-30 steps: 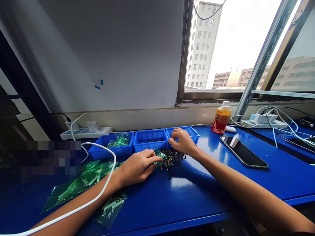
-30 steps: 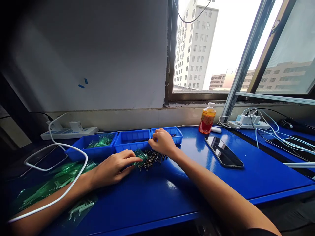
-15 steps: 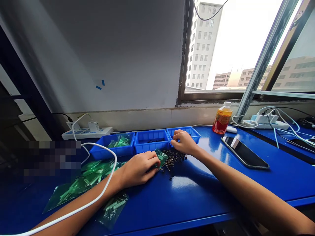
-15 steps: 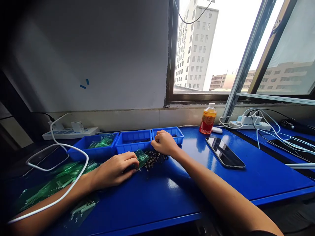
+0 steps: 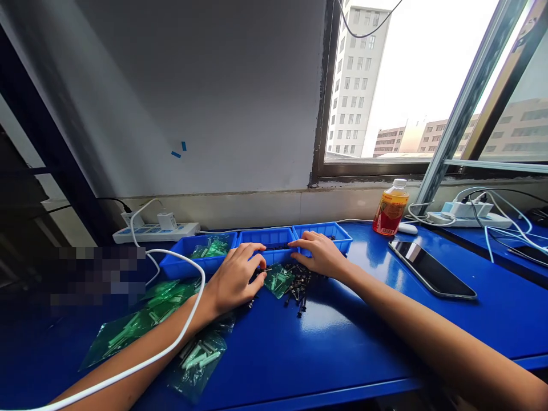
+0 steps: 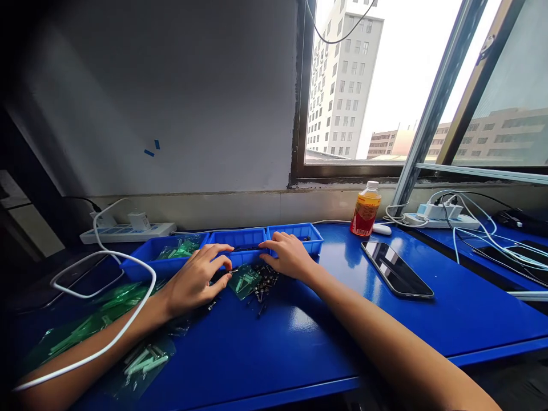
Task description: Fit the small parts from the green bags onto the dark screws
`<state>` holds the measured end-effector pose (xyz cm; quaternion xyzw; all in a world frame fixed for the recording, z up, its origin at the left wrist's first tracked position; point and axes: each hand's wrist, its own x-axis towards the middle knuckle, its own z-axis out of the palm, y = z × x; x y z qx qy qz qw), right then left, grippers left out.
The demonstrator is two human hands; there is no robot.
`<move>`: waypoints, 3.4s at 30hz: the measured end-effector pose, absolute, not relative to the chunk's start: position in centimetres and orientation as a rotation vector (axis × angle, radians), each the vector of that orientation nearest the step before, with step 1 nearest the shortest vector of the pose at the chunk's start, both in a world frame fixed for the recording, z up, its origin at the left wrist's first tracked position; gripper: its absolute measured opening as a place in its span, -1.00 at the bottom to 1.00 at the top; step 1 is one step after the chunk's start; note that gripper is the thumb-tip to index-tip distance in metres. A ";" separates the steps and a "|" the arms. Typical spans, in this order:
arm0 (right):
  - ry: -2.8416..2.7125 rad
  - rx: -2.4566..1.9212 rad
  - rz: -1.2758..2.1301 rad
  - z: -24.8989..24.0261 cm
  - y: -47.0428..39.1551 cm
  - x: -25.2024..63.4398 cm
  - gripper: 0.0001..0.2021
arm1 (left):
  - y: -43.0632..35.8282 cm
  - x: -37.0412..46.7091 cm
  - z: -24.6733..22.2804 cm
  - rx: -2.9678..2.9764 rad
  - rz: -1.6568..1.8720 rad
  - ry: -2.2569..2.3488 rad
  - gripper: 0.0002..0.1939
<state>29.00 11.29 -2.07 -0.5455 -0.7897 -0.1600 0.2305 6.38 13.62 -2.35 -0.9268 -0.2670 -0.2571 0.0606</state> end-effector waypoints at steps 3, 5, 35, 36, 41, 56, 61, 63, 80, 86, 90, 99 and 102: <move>-2.250 -1.356 -0.518 -2.2 11.1 29.7 -0.79 | 13.4 6.4 -2.3 -2.833 -0.694 -0.794 -0.89; -2.264 -1.293 -0.568 -2.2 11.0 29.9 -0.80 | 13.1 6.4 -2.3 -2.838 -0.638 -0.771 -0.89; -2.364 -1.157 -0.853 -2.9 10.5 29.0 -0.93 | 14.3 9.2 0.8 -2.917 -0.877 -1.179 -0.88; -2.366 -1.162 -0.844 -2.9 10.5 28.9 -0.93 | 14.4 9.6 1.0 -2.927 -0.863 -1.192 -0.87; -2.370 -1.221 -0.811 -2.6 10.4 28.7 -0.92 | 14.3 10.1 1.3 -2.897 -0.783 -1.229 -0.85; -2.359 -1.245 -0.779 -2.4 10.3 28.3 -0.94 | 16.5 18.4 6.4 -2.857 -0.752 -1.161 -0.68; -2.377 -1.280 -0.789 -2.4 10.1 28.1 -0.90 | 16.6 14.8 4.5 -2.824 -0.908 -1.025 -0.84; -2.380 -1.264 -0.792 -2.5 10.2 28.1 -0.90 | 16.7 12.6 3.2 -2.869 -0.735 -1.002 -0.87; -2.380 -1.282 -0.762 -2.4 10.1 28.1 -0.91 | 17.8 11.5 2.4 -2.970 -0.512 -1.100 -0.81; -2.395 -1.310 -0.741 -2.3 10.0 28.0 -0.92 | 18.0 9.1 2.1 -2.927 -0.481 -1.147 -0.80; -2.403 -1.334 -0.737 -2.2 9.9 27.9 -0.91 | 17.8 8.7 1.7 -2.851 -0.290 -1.017 -0.80; -2.404 -1.317 -0.746 -2.3 10.1 27.9 -0.90 | 18.2 9.7 1.9 -2.819 0.050 -1.147 -0.80; -2.412 -1.324 -0.734 -2.2 10.0 27.9 -0.91 | 18.1 9.7 2.1 -2.798 0.098 -1.166 -0.82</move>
